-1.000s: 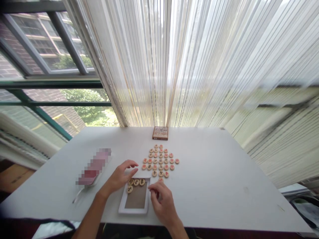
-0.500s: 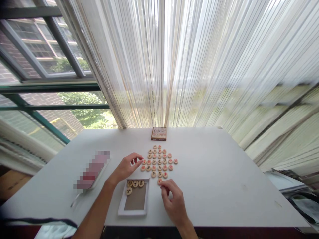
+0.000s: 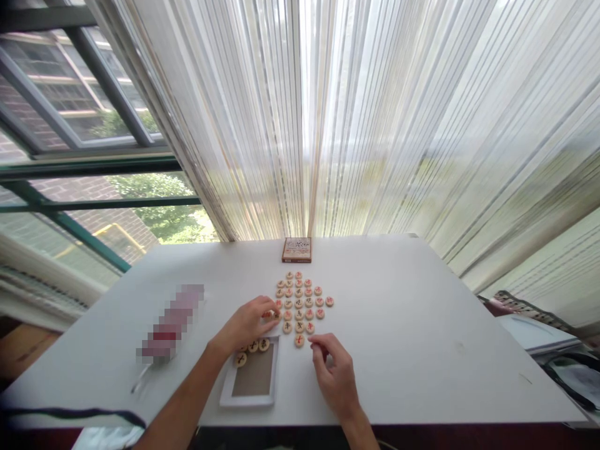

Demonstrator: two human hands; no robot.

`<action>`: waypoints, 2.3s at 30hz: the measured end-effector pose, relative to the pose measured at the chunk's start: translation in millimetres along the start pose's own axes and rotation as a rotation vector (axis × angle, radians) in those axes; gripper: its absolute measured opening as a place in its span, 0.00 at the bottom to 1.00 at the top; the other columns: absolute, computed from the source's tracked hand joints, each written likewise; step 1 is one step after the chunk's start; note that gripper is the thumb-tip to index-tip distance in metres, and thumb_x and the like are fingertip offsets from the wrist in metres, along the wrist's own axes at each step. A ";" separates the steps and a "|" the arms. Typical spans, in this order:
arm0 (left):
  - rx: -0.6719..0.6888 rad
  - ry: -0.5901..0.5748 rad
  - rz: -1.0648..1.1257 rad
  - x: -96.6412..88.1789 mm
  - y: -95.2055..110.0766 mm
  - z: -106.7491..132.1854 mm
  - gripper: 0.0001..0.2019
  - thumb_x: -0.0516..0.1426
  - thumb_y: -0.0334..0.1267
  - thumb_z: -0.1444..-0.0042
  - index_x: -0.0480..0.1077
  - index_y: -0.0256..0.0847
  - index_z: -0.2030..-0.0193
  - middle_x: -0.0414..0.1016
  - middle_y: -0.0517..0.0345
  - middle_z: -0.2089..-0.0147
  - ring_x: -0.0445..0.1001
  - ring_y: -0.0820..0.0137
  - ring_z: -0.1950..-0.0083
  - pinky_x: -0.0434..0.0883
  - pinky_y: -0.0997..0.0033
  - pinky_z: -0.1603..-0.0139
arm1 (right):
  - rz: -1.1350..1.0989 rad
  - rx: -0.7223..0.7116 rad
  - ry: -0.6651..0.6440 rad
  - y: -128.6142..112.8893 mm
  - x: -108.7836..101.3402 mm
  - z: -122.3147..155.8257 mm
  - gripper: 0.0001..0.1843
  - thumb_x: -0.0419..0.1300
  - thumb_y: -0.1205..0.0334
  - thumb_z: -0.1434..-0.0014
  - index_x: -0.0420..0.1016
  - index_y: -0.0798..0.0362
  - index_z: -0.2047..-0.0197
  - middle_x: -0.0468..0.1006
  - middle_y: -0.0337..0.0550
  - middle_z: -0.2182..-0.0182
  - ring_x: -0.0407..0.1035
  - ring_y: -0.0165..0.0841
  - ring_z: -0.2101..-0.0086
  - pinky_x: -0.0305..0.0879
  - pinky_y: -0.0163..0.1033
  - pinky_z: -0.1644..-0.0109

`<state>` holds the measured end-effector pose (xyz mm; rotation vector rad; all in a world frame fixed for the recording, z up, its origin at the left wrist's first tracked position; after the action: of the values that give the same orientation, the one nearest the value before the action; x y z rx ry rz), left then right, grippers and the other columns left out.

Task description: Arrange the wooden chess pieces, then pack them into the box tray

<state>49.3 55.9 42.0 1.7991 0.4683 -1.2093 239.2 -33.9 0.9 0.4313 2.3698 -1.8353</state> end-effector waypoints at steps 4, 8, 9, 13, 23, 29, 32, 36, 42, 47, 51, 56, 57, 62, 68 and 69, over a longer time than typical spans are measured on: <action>-0.010 -0.022 -0.030 2.7 0.9 -1.7 0.05 0.59 0.36 0.43 0.73 0.45 0.60 0.73 0.58 0.59 0.72 0.67 0.58 0.68 0.71 0.56 | -0.005 0.006 -0.001 1.7 -0.7 0.4 0.09 0.54 0.59 0.34 0.75 0.50 0.57 0.76 0.43 0.66 0.70 0.34 0.68 0.68 0.37 0.63; -0.027 -0.032 -0.051 4.7 1.1 -2.7 0.04 0.58 0.37 0.42 0.73 0.44 0.60 0.73 0.58 0.60 0.72 0.67 0.59 0.67 0.72 0.57 | -0.002 0.000 -0.003 1.9 0.2 0.2 0.09 0.54 0.59 0.34 0.75 0.50 0.58 0.75 0.43 0.65 0.70 0.35 0.67 0.68 0.37 0.63; -0.029 -0.030 -0.055 4.9 1.3 -3.0 0.04 0.58 0.37 0.42 0.73 0.44 0.61 0.73 0.58 0.60 0.72 0.67 0.59 0.67 0.72 0.57 | -0.001 -0.002 -0.004 1.8 0.5 0.1 0.09 0.54 0.59 0.34 0.75 0.50 0.58 0.75 0.43 0.65 0.70 0.35 0.66 0.68 0.37 0.62; -0.031 -0.023 -0.074 5.2 1.6 -4.1 0.04 0.57 0.38 0.41 0.73 0.44 0.61 0.73 0.58 0.62 0.72 0.67 0.60 0.67 0.71 0.57 | 0.000 -0.001 -0.006 1.9 0.6 -0.3 0.09 0.54 0.60 0.34 0.75 0.50 0.57 0.75 0.43 0.65 0.70 0.35 0.66 0.68 0.37 0.62; -0.015 -0.001 -0.103 5.7 2.9 -5.6 0.03 0.58 0.38 0.42 0.73 0.44 0.62 0.75 0.59 0.64 0.72 0.66 0.61 0.66 0.70 0.56 | 0.009 -0.011 0.000 0.4 -0.8 -0.5 0.09 0.54 0.61 0.34 0.75 0.50 0.57 0.76 0.43 0.66 0.70 0.35 0.67 0.68 0.37 0.62; -0.012 0.015 -0.100 4.1 5.7 -5.6 0.02 0.59 0.37 0.43 0.72 0.43 0.64 0.75 0.59 0.66 0.73 0.67 0.62 0.66 0.69 0.55 | 0.009 -0.011 0.008 0.1 -1.2 -1.5 0.09 0.54 0.60 0.35 0.76 0.50 0.57 0.75 0.43 0.66 0.70 0.34 0.69 0.69 0.37 0.63; -0.007 0.046 -0.080 -3.6 10.0 -4.1 0.03 0.59 0.35 0.44 0.72 0.44 0.62 0.76 0.59 0.63 0.74 0.66 0.60 0.67 0.67 0.54 | 0.008 -0.005 0.009 1.1 -0.8 -1.9 0.09 0.54 0.60 0.35 0.76 0.50 0.57 0.76 0.43 0.66 0.70 0.35 0.67 0.69 0.37 0.63; -0.013 0.151 0.084 -23.8 11.2 3.6 0.12 0.60 0.33 0.47 0.72 0.45 0.55 0.77 0.59 0.59 0.74 0.68 0.61 0.70 0.68 0.56 | 0.004 0.002 0.001 3.2 0.4 -1.7 0.09 0.54 0.60 0.34 0.76 0.50 0.57 0.76 0.43 0.65 0.70 0.35 0.67 0.70 0.36 0.63; -0.029 0.248 0.317 -49.7 -0.1 29.7 0.16 0.58 0.33 0.45 0.72 0.44 0.49 0.76 0.55 0.56 0.75 0.70 0.60 0.73 0.73 0.64 | -0.005 0.019 -0.002 3.7 0.9 -1.1 0.10 0.55 0.58 0.34 0.76 0.51 0.57 0.76 0.45 0.66 0.71 0.36 0.67 0.69 0.36 0.64; -0.089 0.272 0.429 -53.4 -11.1 54.8 0.11 0.59 0.36 0.45 0.75 0.41 0.54 0.75 0.54 0.55 0.75 0.72 0.64 0.75 0.74 0.66 | -0.004 0.021 0.003 1.3 1.1 0.2 0.10 0.56 0.58 0.35 0.77 0.52 0.56 0.77 0.45 0.66 0.72 0.36 0.67 0.70 0.36 0.65; -0.208 0.241 0.557 -34.4 -21.6 69.3 0.14 0.62 0.43 0.46 0.75 0.40 0.55 0.79 0.54 0.58 0.78 0.68 0.63 0.78 0.71 0.64 | 0.005 0.000 0.001 -4.3 4.0 2.5 0.10 0.56 0.57 0.35 0.77 0.51 0.59 0.76 0.45 0.67 0.71 0.36 0.68 0.70 0.37 0.65; -0.263 0.198 0.691 -6.6 -15.4 77.1 0.15 0.65 0.45 0.48 0.75 0.40 0.57 0.81 0.57 0.66 0.79 0.69 0.66 0.76 0.73 0.64 | -0.061 0.002 -0.072 -21.2 21.0 3.5 0.10 0.56 0.57 0.35 0.76 0.51 0.59 0.77 0.45 0.66 0.72 0.35 0.69 0.71 0.37 0.63; -0.254 0.194 0.712 -3.0 -11.3 77.2 0.14 0.65 0.45 0.48 0.75 0.40 0.58 0.81 0.57 0.66 0.79 0.69 0.66 0.76 0.73 0.64 | -0.092 0.006 -0.105 -25.9 27.6 3.3 0.10 0.56 0.57 0.35 0.76 0.51 0.58 0.77 0.45 0.66 0.73 0.35 0.68 0.71 0.38 0.62; -0.208 0.176 0.771 5.7 7.4 76.5 0.15 0.67 0.45 0.51 0.74 0.39 0.61 0.80 0.58 0.67 0.76 0.72 0.69 0.73 0.76 0.67 | -0.280 0.065 -0.243 -44.3 61.4 1.4 0.11 0.57 0.54 0.35 0.76 0.51 0.56 0.79 0.46 0.63 0.76 0.36 0.65 0.72 0.38 0.61; -0.208 0.179 0.754 4.7 13.5 80.9 0.14 0.67 0.45 0.52 0.73 0.39 0.63 0.78 0.60 0.69 0.74 0.73 0.71 0.72 0.76 0.68 | -0.416 0.169 -0.294 -38.3 80.8 -1.1 0.15 0.63 0.49 0.40 0.79 0.52 0.60 0.81 0.46 0.65 0.77 0.39 0.64 0.74 0.41 0.59; -0.201 0.170 0.751 4.9 14.3 81.3 0.14 0.67 0.45 0.51 0.73 0.39 0.64 0.77 0.60 0.69 0.74 0.73 0.71 0.72 0.76 0.68 | -0.438 0.183 -0.311 -36.4 83.4 -0.9 0.15 0.64 0.49 0.41 0.79 0.52 0.60 0.81 0.46 0.65 0.77 0.40 0.63 0.74 0.42 0.59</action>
<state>17.8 -20.1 34.1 1.6747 -0.0152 -0.4743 149.2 -28.5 13.2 -0.3701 2.2108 -2.1131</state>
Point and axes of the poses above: each hand's wrist, its own z-axis away from the middle knuckle, its own x-axis out of the palm, y = z × x, the point moved 9 cm from there along -z, towards the middle knuckle
